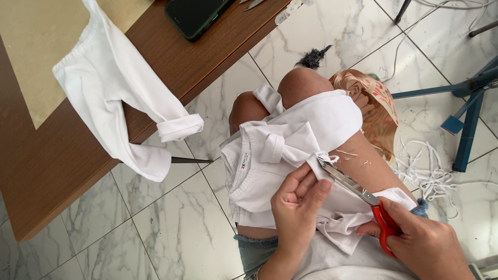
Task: Trimming loose threads and excess fabric from white baby garments using scissors
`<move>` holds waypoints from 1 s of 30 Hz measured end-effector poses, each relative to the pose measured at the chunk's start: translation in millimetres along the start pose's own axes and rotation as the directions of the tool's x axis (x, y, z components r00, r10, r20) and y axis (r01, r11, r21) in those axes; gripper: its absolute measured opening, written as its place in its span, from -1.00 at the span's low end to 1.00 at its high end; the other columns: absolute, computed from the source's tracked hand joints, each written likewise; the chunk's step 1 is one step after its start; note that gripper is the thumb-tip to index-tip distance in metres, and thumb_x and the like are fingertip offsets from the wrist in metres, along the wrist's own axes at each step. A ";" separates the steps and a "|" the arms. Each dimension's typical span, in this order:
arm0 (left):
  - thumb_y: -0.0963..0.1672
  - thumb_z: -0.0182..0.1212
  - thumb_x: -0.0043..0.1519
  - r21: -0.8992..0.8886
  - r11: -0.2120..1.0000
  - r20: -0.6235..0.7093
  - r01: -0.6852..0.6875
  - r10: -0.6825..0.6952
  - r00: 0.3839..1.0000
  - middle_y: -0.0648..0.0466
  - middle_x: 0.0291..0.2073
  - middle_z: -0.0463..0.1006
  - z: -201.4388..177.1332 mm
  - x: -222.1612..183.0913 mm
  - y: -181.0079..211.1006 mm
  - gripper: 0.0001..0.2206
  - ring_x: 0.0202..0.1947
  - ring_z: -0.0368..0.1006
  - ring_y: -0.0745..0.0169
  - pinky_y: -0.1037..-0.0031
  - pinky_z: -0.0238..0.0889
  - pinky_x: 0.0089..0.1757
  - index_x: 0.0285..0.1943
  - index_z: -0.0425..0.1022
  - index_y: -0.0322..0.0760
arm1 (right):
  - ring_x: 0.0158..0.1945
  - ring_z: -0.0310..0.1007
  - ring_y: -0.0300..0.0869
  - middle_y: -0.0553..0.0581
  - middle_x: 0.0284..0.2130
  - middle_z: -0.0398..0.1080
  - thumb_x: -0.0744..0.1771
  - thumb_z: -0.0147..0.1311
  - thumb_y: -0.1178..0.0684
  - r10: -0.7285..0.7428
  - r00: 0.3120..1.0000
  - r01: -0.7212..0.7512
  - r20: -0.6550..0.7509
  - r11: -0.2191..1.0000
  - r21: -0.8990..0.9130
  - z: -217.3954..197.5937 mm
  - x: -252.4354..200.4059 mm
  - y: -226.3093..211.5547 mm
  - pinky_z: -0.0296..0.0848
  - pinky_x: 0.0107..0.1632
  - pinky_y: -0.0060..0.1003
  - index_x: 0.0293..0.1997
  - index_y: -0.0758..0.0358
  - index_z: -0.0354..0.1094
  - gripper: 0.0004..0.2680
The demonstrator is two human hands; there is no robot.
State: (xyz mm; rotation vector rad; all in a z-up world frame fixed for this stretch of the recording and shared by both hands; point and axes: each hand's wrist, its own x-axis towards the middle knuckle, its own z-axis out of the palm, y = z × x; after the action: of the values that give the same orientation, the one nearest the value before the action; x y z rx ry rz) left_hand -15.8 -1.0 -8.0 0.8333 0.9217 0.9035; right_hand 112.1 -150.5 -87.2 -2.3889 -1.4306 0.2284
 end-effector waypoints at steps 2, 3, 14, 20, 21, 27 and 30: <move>-0.17 0.20 -0.06 0.025 0.997 -0.102 0.073 -0.070 0.992 -0.15 -0.24 0.51 -0.8 3.3 0.7 -0.65 -0.22 0.43 0.30 0.60 0.31 -0.15 -0.10 0.38 -0.51 | -0.78 0.13 -0.22 -0.02 -0.78 0.19 -0.07 0.19 -0.36 0.006 1.000 -0.006 0.000 0.999 0.032 -3.8 0.6 -1.1 0.24 -0.59 -0.18 -0.34 -0.12 0.35 -0.59; -0.17 0.20 -0.06 0.024 0.997 -0.103 0.070 -0.067 0.992 -0.15 -0.24 0.51 -2.7 4.8 0.5 -0.65 -0.22 0.43 0.30 0.60 0.31 -0.15 -0.10 0.38 -0.51 | -0.78 0.13 -0.22 -0.02 -0.78 0.19 -0.07 0.19 -0.36 0.003 1.000 -0.003 -0.001 0.999 0.032 -2.8 -0.3 0.6 0.24 -0.59 -0.18 -0.34 -0.12 0.35 -0.59; -0.17 0.28 -0.17 0.054 0.965 -0.238 0.256 -0.237 0.942 -0.08 -0.30 0.58 0.0 -1.7 3.1 -0.54 -0.47 0.42 0.50 0.72 0.23 -0.65 -0.04 0.42 -0.40 | -0.76 0.15 -0.27 -0.07 -0.82 0.22 -0.04 0.12 -0.42 -0.018 1.000 0.020 0.022 0.993 -0.120 -1.9 -10.9 11.5 0.23 -0.58 -0.26 -0.26 -0.13 0.33 -0.56; -0.24 0.21 -0.07 0.054 0.984 -0.161 0.168 -0.157 0.974 -0.09 -0.10 0.50 5.6 -7.2 -3.2 -0.57 -0.45 0.45 0.53 0.75 0.22 -0.66 0.01 0.27 -0.34 | -0.74 0.18 -0.20 -0.08 -0.83 0.22 -0.07 0.16 -0.44 -0.016 0.997 0.009 -0.071 0.996 -0.086 -1.6 -7.9 -5.5 0.18 -0.61 -0.23 -0.34 -0.08 0.36 -0.55; -0.24 0.21 -0.07 0.054 0.984 -0.162 0.169 -0.159 0.974 -0.09 -0.10 0.50 6.8 -6.7 -3.7 -0.57 -0.45 0.45 0.53 0.75 0.22 -0.66 0.01 0.27 -0.34 | -0.74 0.18 -0.20 -0.08 -0.83 0.22 -0.07 0.16 -0.44 -0.015 0.997 0.009 -0.069 0.996 -0.086 -2.5 -6.0 -8.4 0.18 -0.61 -0.23 -0.34 -0.08 0.36 -0.55; -0.24 0.21 -0.09 0.044 0.978 -0.196 0.205 -0.193 0.961 -0.08 -0.09 0.50 10.3 -4.4 -5.0 -0.57 -0.45 0.46 0.53 0.74 0.25 -0.69 0.00 0.27 -0.30 | -0.75 0.12 -0.26 -0.09 -0.84 0.17 -0.04 0.14 -0.45 -0.112 0.987 0.100 -0.118 0.990 -0.098 -7.0 4.6 -18.2 0.15 -0.61 -0.28 -0.28 -0.02 0.36 -0.53; -0.20 0.21 -0.09 0.106 0.957 -0.200 0.271 -0.247 0.948 0.01 -0.09 0.52 10.7 -4.0 -4.8 -0.56 -0.41 0.47 0.55 0.72 0.28 -0.67 0.01 0.25 -0.23 | -0.67 0.26 -0.19 -0.03 -0.77 0.25 -0.06 0.12 -0.50 -0.069 0.992 0.049 -0.104 0.981 -0.185 -4.1 2.7 -15.8 0.20 -0.59 -0.28 -0.23 -0.08 0.36 -0.48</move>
State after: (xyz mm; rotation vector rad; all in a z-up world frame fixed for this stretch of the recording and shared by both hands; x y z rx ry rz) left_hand -6.0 -8.6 -7.1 0.7266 1.2338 0.7023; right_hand 101.7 -142.2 -77.4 -2.4540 -1.5272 -0.0519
